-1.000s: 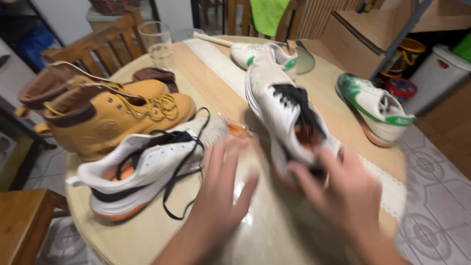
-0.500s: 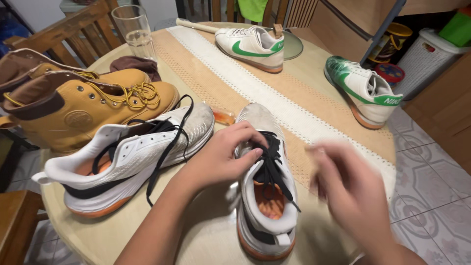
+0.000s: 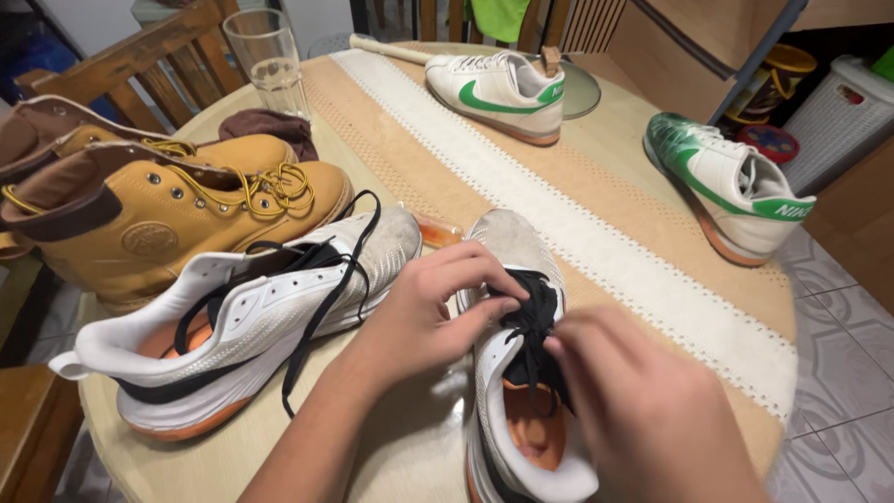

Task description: The person removes black laces from a white sneaker and then re-laces it by threading the laces through the eyelets and tying a knot. The task is performed on a table with other shoes and boots nearby.

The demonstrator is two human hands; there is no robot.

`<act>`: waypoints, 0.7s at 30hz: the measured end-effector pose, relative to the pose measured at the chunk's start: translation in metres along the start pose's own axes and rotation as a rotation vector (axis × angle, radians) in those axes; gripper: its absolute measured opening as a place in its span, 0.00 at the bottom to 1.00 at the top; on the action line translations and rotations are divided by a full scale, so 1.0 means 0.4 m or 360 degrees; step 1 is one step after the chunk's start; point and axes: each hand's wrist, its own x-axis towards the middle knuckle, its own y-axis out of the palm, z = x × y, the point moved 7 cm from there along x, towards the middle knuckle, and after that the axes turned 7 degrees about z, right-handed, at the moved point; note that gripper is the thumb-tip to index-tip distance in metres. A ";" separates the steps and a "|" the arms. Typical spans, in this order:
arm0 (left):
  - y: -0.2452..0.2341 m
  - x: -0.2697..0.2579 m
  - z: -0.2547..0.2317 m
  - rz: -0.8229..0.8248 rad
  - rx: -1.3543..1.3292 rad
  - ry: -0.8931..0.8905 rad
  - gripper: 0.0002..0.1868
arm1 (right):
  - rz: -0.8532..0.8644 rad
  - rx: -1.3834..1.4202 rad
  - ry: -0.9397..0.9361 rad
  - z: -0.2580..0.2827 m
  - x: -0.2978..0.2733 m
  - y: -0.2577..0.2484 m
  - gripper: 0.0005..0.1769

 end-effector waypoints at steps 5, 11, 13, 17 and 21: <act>-0.004 -0.004 -0.017 -0.0063 0.0062 0.0040 0.08 | 0.0382 -0.0205 -0.0046 -0.034 0.042 0.004 0.29; -0.001 -0.001 -0.024 -0.0056 0.0178 0.0053 0.08 | 0.0227 -0.0383 0.0079 -0.021 0.013 0.018 0.10; 0.009 0.002 -0.035 -0.0044 0.0373 0.0054 0.09 | -0.0062 -0.0323 -0.0078 0.010 0.017 -0.003 0.10; 0.006 0.000 -0.054 -0.0080 0.0238 0.0112 0.13 | -0.0494 -0.0143 -0.0194 0.032 0.014 -0.037 0.07; 0.012 -0.010 -0.053 0.0053 0.0156 0.0012 0.17 | -0.0312 0.0081 0.0004 -0.035 0.028 -0.024 0.08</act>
